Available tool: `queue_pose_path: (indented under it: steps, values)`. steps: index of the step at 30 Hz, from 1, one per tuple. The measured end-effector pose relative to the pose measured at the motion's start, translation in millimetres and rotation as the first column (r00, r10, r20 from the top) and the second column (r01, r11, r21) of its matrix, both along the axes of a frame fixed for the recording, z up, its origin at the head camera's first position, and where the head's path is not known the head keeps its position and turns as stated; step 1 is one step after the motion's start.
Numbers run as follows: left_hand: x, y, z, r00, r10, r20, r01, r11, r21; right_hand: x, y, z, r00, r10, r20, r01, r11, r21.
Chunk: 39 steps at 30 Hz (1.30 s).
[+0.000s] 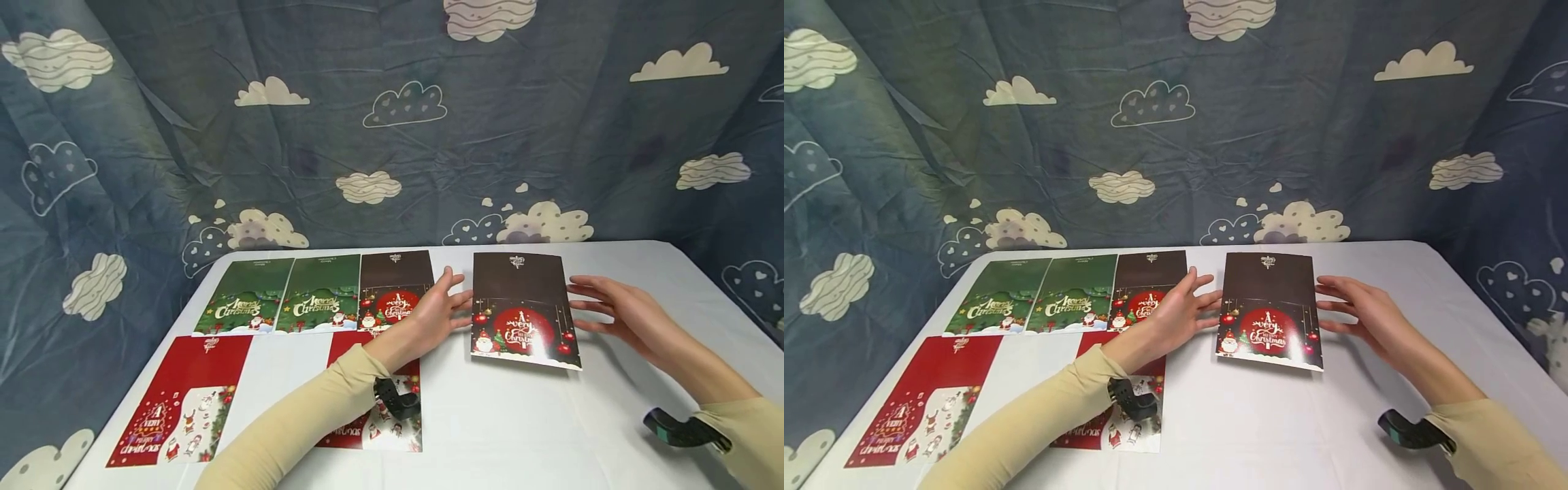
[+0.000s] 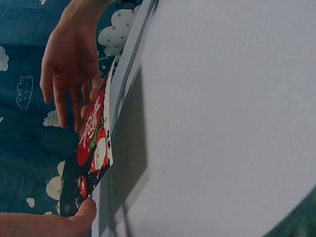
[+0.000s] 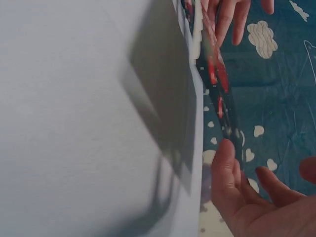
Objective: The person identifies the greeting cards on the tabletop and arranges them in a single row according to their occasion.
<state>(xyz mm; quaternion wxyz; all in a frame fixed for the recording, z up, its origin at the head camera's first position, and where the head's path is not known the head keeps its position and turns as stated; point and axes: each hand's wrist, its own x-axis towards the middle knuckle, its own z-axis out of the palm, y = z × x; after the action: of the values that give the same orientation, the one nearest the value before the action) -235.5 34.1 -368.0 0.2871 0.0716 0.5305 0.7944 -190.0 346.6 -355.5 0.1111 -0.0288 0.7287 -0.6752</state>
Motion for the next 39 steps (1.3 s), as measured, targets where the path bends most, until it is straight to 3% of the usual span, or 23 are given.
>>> queue_pose_path:
  steps: [7, 15, 19, 29, 39]
  values:
    - [-12.0, -10, 3.8, 1.000, 0.029, 0.003, -0.029, 1.000, 0.005, -20.7, -10, 5.6, 1.000, 0.019, 0.016, -0.020, 0.997, 0.070]
    - [-23.3, -16, 4.6, 0.998, 0.066, 0.008, -0.066, 0.998, -0.007, -43.5, -17, 9.2, 0.997, 0.018, 0.070, -0.018, 1.000, -0.002]
    - [-26.8, -17, 4.3, 0.997, 0.082, 0.003, -0.082, 0.997, -0.013, -52.2, -20, 9.9, 0.997, 0.025, 0.078, -0.026, 1.000, 0.015]
    - [-35.7, -20, 5.5, 0.993, 0.115, -0.008, -0.115, 0.993, -0.029, -74.9, -26, 6.1, 0.995, 0.060, 0.084, -0.066, 0.995, 0.073]
    - [-49.7, -22, 0.9, 0.984, 0.172, 0.035, -0.171, 0.985, -0.034, -98.0, -34, -0.9, 0.994, 0.069, 0.082, -0.077, 0.992, 0.101]
